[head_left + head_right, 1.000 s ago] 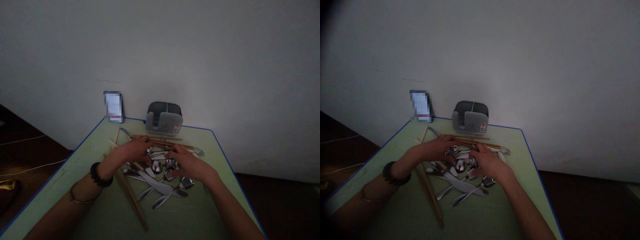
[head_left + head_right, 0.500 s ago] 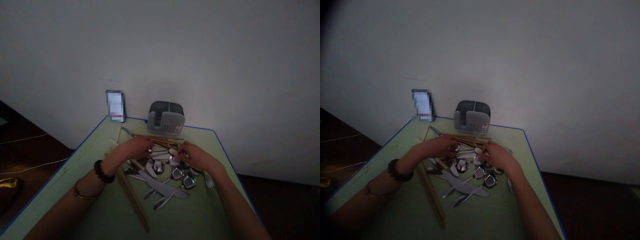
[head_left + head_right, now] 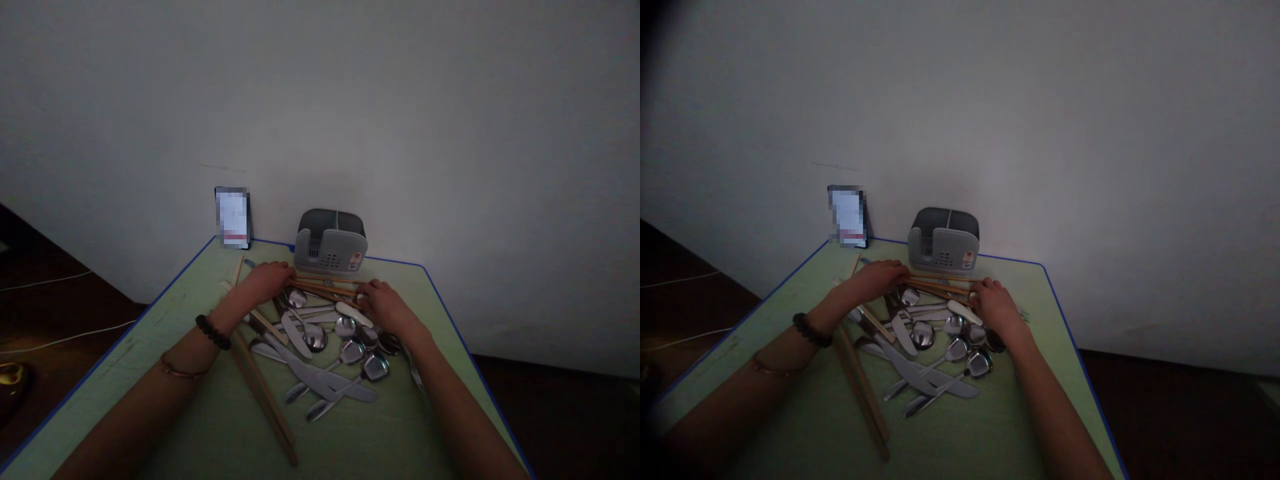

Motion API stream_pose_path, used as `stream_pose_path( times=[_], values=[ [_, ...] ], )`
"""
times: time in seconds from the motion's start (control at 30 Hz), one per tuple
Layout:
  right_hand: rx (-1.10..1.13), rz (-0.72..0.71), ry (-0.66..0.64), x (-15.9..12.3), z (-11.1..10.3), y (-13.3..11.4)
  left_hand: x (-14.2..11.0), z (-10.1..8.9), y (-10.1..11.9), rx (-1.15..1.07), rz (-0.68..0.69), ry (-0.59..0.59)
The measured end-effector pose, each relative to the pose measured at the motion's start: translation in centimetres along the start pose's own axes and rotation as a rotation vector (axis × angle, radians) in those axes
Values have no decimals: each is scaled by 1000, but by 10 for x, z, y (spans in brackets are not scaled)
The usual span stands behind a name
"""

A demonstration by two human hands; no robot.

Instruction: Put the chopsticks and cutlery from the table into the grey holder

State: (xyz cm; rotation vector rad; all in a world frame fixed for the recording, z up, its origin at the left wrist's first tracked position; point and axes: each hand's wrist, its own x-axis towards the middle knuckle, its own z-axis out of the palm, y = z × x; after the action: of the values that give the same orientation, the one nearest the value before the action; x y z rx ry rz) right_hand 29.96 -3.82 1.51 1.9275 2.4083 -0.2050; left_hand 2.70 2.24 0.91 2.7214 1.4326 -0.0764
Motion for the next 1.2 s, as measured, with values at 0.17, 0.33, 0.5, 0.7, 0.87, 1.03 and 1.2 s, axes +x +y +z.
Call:
stream_pose_path(
  times=[0.17, 0.33, 0.5, 0.7, 0.87, 1.03, 1.2],
  values=[
    [63, 5, 22, 0, 0, 0, -2, -9, -5, -63, 9, 44],
    [160, -40, 37, 2, 2, 0, -6, -20, -9, -208, 47, 89],
    [259, -133, 96, 4, 2, 0, -11, -34, -12, -262, 104, 104],
    [300, -144, 137, 2, -4, -2, -16, -42, -11, -285, 143, 118],
    [344, -194, 135, 3, -5, -2, -16, -42, -9, -331, 162, 133],
    [373, -206, 191, 0, -13, -1, -17, -45, -1, -397, 192, 185],
    [373, -245, 224, -12, -34, -9, -18, -48, 17, -345, 247, 290]
  ],
)
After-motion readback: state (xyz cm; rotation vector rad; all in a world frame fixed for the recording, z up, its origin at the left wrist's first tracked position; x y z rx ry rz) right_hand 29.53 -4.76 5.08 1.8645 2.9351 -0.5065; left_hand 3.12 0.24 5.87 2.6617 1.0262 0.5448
